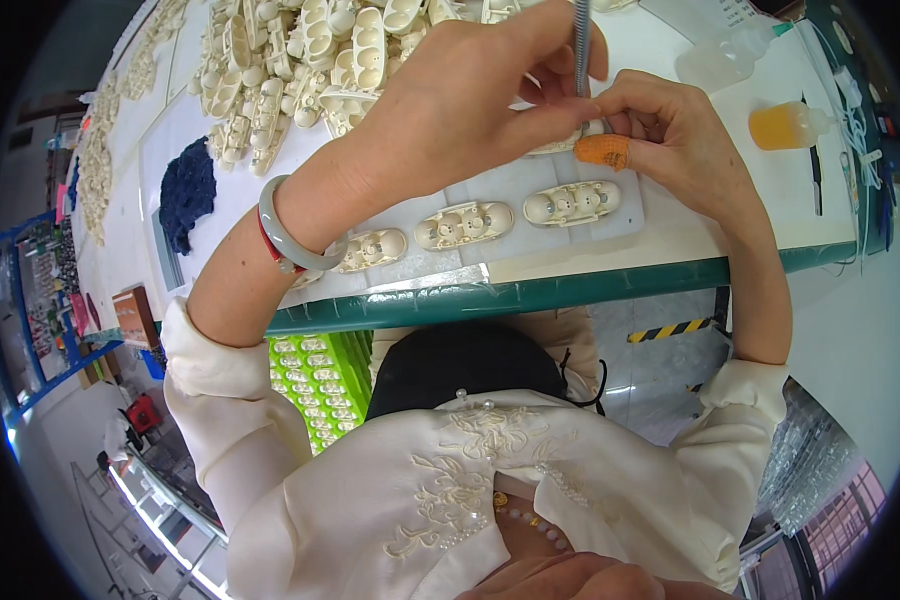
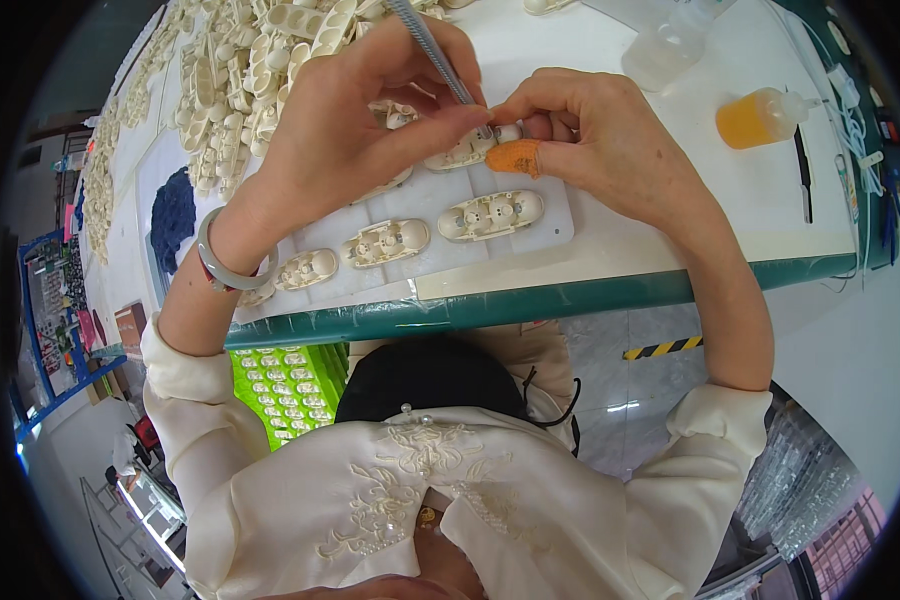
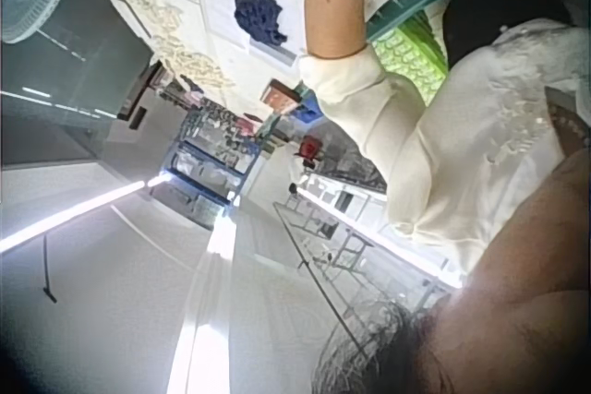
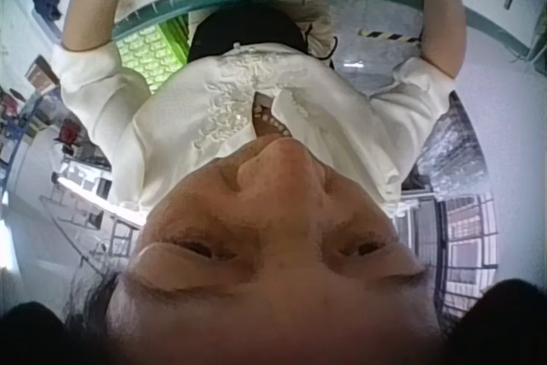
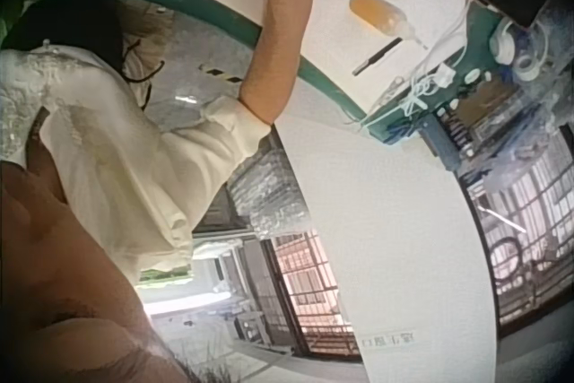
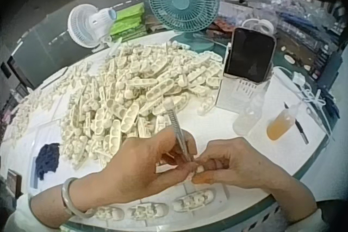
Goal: The recorder is assembling small plastic components, applying glue from a bottle and using a metal tool to clean or scrape the parts.
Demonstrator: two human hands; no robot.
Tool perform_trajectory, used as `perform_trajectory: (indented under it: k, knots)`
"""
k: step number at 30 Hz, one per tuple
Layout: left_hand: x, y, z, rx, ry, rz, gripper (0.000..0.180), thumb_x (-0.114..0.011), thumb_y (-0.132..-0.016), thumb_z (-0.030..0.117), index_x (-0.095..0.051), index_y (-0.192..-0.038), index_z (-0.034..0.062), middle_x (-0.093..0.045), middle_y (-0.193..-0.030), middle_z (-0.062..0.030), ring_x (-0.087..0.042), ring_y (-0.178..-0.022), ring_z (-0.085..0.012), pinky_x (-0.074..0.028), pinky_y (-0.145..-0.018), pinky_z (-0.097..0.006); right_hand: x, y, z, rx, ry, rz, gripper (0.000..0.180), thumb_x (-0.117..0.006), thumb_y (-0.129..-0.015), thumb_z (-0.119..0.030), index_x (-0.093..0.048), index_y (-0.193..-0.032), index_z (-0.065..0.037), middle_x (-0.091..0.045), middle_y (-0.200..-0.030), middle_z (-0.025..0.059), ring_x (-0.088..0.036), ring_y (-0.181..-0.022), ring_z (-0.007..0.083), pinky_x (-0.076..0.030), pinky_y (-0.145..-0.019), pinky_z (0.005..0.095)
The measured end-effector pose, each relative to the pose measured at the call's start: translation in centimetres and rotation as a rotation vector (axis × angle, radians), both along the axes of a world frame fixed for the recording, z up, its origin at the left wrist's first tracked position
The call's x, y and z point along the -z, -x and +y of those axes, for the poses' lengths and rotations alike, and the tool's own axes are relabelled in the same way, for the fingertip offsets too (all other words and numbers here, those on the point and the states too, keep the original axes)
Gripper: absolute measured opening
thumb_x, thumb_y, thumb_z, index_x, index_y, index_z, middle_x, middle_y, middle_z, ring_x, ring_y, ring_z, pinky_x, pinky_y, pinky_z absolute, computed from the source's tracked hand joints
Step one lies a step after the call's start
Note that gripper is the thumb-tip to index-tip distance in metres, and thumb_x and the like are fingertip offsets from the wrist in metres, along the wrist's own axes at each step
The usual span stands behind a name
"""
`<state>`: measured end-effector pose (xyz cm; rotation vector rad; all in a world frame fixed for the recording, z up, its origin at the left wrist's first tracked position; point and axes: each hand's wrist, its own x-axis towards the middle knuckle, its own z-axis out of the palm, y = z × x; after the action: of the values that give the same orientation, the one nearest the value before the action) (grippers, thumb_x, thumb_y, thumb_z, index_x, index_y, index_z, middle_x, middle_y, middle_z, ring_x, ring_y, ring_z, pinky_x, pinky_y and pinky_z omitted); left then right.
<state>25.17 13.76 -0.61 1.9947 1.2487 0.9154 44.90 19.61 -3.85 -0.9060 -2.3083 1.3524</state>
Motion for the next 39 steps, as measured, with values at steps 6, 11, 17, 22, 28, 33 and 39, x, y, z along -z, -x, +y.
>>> perform_trajectory:
  k: [6,11,17,22,28,33,39]
  knots:
    - [0.4,-0.4,0.2,0.034,0.026,0.117,0.015,-0.068,-0.074,0.004,-0.058,-0.086,0.0039,-0.061,-0.083,-0.0021,-0.064,-0.078,-0.0143,-0.054,-0.070,-0.026,-1.5,-0.1,0.2,-0.015,0.280,-0.011,0.023,-0.056,-0.078,-0.010,-0.062,-0.096,0.002,-0.051,-0.059,0.0013,-0.042,-0.043,0.0054,-0.033,-0.038,0.0197]
    - [0.5,-0.4,-0.1,0.007,0.041,0.127,0.009,-0.061,-0.082,0.010,-0.056,-0.088,0.0053,-0.060,-0.088,-0.0023,-0.062,-0.079,-0.0133,-0.054,-0.071,-0.026,-1.5,0.7,0.0,0.065,0.373,0.016,0.025,-0.052,-0.078,-0.012,-0.061,-0.095,0.004,-0.050,-0.058,0.0022,-0.039,-0.035,0.0046,-0.028,-0.031,0.0192]
    - [-0.1,0.5,0.8,0.000,0.298,-0.115,0.014,-0.062,-0.079,-0.002,-0.052,-0.089,0.0016,-0.060,-0.075,-0.0039,-0.059,-0.072,-0.0074,-0.050,-0.065,-0.020,-2.0,1.2,0.0,0.102,0.384,-0.030,0.019,-0.054,-0.078,-0.014,-0.060,-0.085,0.003,-0.050,-0.055,0.0028,-0.038,-0.034,0.0042,-0.027,-0.031,0.0194]
    - [0.1,0.8,1.0,-0.029,0.450,-0.323,0.019,-0.065,-0.077,0.000,-0.052,-0.089,0.0028,-0.059,-0.074,-0.0022,-0.057,-0.070,-0.0054,-0.048,-0.059,-0.021,-1.8,1.4,0.7,0.073,0.360,-0.137,0.021,-0.048,-0.079,-0.011,-0.058,-0.093,0.001,-0.053,-0.055,0.0038,-0.037,-0.029,0.0016,-0.027,-0.027,0.0146]
    - [0.3,0.2,0.6,0.017,0.132,-0.034,0.019,-0.066,-0.076,0.003,-0.051,-0.087,0.0042,-0.058,-0.073,-0.0039,-0.060,-0.068,-0.0109,-0.050,-0.058,-0.023,-1.6,0.5,1.2,0.089,0.562,-0.039,0.022,-0.052,-0.081,-0.010,-0.060,-0.097,0.003,-0.056,-0.061,0.0071,-0.043,-0.034,0.0035,-0.030,-0.030,0.0169]
    - [0.9,0.8,0.6,0.094,0.057,-0.003,0.020,-0.066,-0.075,0.003,-0.051,-0.087,0.0040,-0.059,-0.073,-0.0052,-0.061,-0.066,-0.0145,-0.052,-0.059,-0.025,-1.6,0.6,1.2,0.061,0.570,-0.010,0.024,-0.051,-0.082,-0.009,-0.060,-0.100,0.003,-0.057,-0.062,0.0075,-0.043,-0.034,0.0038,-0.031,-0.031,0.0165]
    - [0.7,0.9,1.0,0.106,0.053,-0.036,0.018,-0.065,-0.076,0.001,-0.051,-0.087,0.0016,-0.059,-0.071,-0.0058,-0.059,-0.063,-0.0092,-0.049,-0.054,-0.022,-1.8,1.1,1.1,0.080,0.532,-0.055,0.017,-0.054,-0.081,-0.011,-0.060,-0.088,0.002,-0.057,-0.060,0.0063,-0.043,-0.035,0.0038,-0.031,-0.032,0.0165]
